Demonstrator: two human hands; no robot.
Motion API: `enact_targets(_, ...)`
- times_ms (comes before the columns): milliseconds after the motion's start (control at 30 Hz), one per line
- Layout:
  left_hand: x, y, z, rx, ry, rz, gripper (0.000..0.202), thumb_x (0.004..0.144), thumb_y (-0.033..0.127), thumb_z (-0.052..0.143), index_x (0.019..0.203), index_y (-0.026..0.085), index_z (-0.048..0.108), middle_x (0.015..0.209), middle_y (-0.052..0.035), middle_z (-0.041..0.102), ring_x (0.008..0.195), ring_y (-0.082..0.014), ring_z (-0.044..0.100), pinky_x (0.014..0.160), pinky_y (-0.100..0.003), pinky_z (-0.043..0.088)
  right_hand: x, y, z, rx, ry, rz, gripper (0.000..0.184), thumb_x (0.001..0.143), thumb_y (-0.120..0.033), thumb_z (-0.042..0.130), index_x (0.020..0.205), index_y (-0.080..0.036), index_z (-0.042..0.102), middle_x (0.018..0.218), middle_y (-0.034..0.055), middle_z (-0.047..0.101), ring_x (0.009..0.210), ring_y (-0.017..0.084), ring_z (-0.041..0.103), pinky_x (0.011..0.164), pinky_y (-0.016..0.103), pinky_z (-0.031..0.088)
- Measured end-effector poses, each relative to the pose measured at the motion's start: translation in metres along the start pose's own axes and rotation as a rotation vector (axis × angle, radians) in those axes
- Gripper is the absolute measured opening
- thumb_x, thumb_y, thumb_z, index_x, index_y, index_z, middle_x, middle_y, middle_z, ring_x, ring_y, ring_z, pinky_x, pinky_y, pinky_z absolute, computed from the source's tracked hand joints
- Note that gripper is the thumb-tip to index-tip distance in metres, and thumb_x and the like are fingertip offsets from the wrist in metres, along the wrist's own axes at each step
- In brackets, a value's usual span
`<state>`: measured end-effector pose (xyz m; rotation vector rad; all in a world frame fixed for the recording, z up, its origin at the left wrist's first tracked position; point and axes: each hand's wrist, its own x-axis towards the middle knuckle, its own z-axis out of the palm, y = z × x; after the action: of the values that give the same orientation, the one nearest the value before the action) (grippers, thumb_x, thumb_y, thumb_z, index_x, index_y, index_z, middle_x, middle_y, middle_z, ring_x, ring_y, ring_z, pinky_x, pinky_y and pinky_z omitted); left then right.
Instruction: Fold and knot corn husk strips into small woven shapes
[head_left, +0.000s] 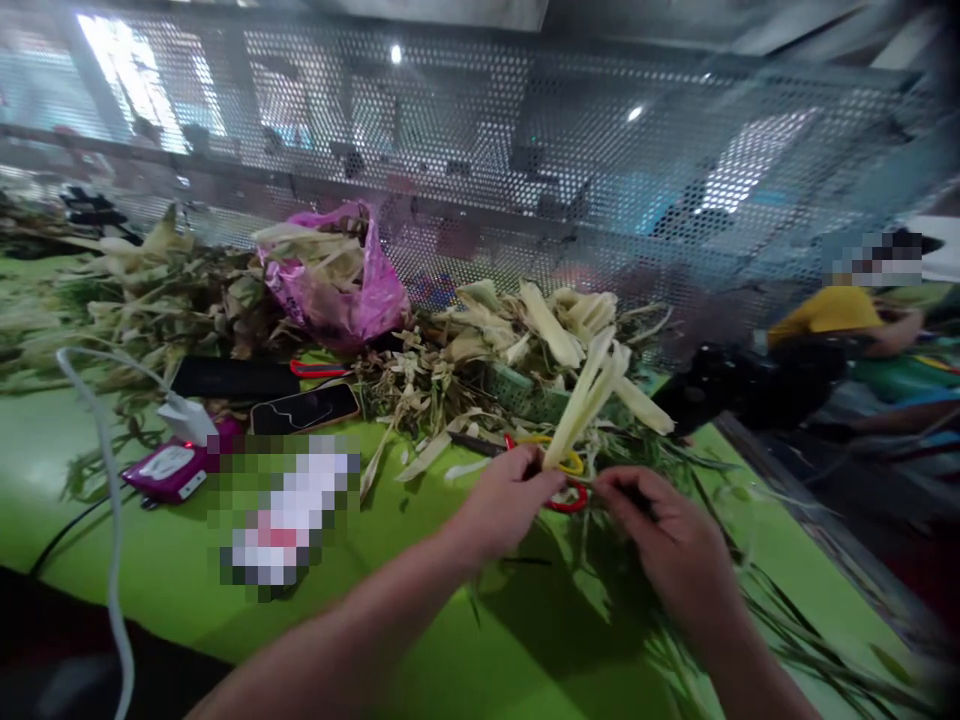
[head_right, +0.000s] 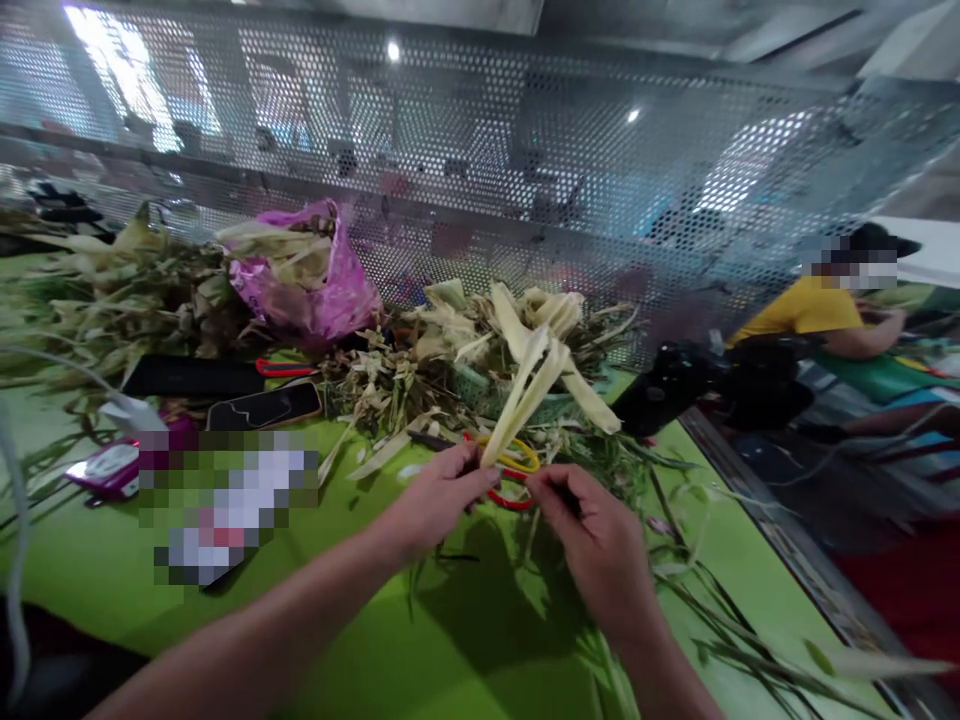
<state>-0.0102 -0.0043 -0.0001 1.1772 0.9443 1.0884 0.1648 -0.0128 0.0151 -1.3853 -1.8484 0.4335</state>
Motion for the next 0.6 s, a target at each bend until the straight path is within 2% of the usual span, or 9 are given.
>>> enact_targets(100, 0.004, 0.010, -0.014, 0.087, 0.080, 0.047, 0.008, 0.077, 0.024, 0.056, 0.075, 0.016, 0.057, 0.061, 0.0045, 0.044, 0.055, -0.0084, 0.036, 0.053, -0.023, 0.027, 0.008, 0.005, 0.005, 0.028, -0.034, 0.086, 0.026, 0.084, -0.045, 0.054, 0.080, -0.020, 0.061, 0.056, -0.0024, 0.053, 0.049, 0.014, 0.047, 0.048, 0.025, 0.040)
enact_targets(167, 0.007, 0.017, -0.025, 0.069, 0.167, 0.073, 0.010, 0.075, 0.026, 0.057, 0.072, 0.017, 0.056, 0.058, 0.0053, 0.042, 0.053, -0.0080, 0.035, 0.051, -0.023, 0.025, 0.015, 0.009, 0.008, 0.037, -0.072, 0.124, 0.028, 0.084, -0.046, 0.053, 0.083, -0.019, 0.061, 0.059, -0.0016, 0.056, 0.048, 0.014, 0.048, 0.048, 0.025, 0.041)
enact_targets(267, 0.010, 0.025, -0.041, -0.064, 0.236, 0.068, 0.009, 0.074, 0.023, 0.056, 0.068, 0.016, 0.054, 0.056, 0.0053, 0.043, 0.050, -0.0074, 0.036, 0.050, -0.022, 0.026, 0.025, 0.012, 0.013, -0.034, -0.073, 0.082, 0.029, 0.084, -0.044, 0.053, 0.095, -0.020, 0.063, 0.083, 0.0041, 0.067, 0.061, 0.016, 0.058, 0.058, 0.028, 0.047)
enact_targets(367, 0.011, 0.030, -0.049, -0.192, 0.292, 0.080, 0.009, 0.071, 0.020, 0.056, 0.064, 0.016, 0.051, 0.055, 0.0049, 0.043, 0.048, -0.0064, 0.036, 0.048, -0.022, 0.026, 0.033, 0.010, 0.016, -0.176, -0.056, -0.022, 0.025, 0.086, -0.038, 0.050, 0.102, -0.021, 0.061, 0.099, 0.0066, 0.068, 0.075, 0.019, 0.064, 0.068, 0.031, 0.049)
enact_targets(433, 0.012, 0.031, -0.050, -0.258, 0.304, 0.095, 0.012, 0.070, 0.019, 0.056, 0.060, 0.017, 0.049, 0.054, 0.0049, 0.042, 0.046, -0.0059, 0.035, 0.047, -0.022, 0.025, 0.039, 0.008, 0.018, -0.288, -0.131, -0.091, 0.021, 0.086, -0.032, 0.047, 0.098, -0.022, 0.062, 0.097, 0.0067, 0.069, 0.081, 0.022, 0.065, 0.072, 0.033, 0.049)
enact_targets(500, 0.012, 0.031, -0.050, -0.317, 0.288, 0.083, 0.013, 0.069, 0.018, 0.056, 0.059, 0.017, 0.049, 0.053, 0.0049, 0.041, 0.046, -0.0058, 0.035, 0.047, -0.022, 0.025, 0.045, 0.009, 0.022, -0.407, -0.264, -0.126, 0.020, 0.083, -0.025, 0.048, 0.094, -0.021, 0.064, 0.094, 0.0077, 0.071, 0.085, 0.026, 0.066, 0.074, 0.036, 0.049)
enact_targets(600, 0.015, 0.030, -0.050, -0.356, 0.259, 0.074, 0.016, 0.069, 0.017, 0.059, 0.057, 0.017, 0.048, 0.051, 0.0052, 0.040, 0.045, -0.0055, 0.034, 0.047, -0.022, 0.025, 0.052, 0.013, 0.032, -0.539, -0.440, -0.112, 0.031, 0.076, -0.017, 0.051, 0.104, -0.018, 0.064, 0.103, 0.0125, 0.070, 0.089, 0.028, 0.067, 0.077, 0.036, 0.048)
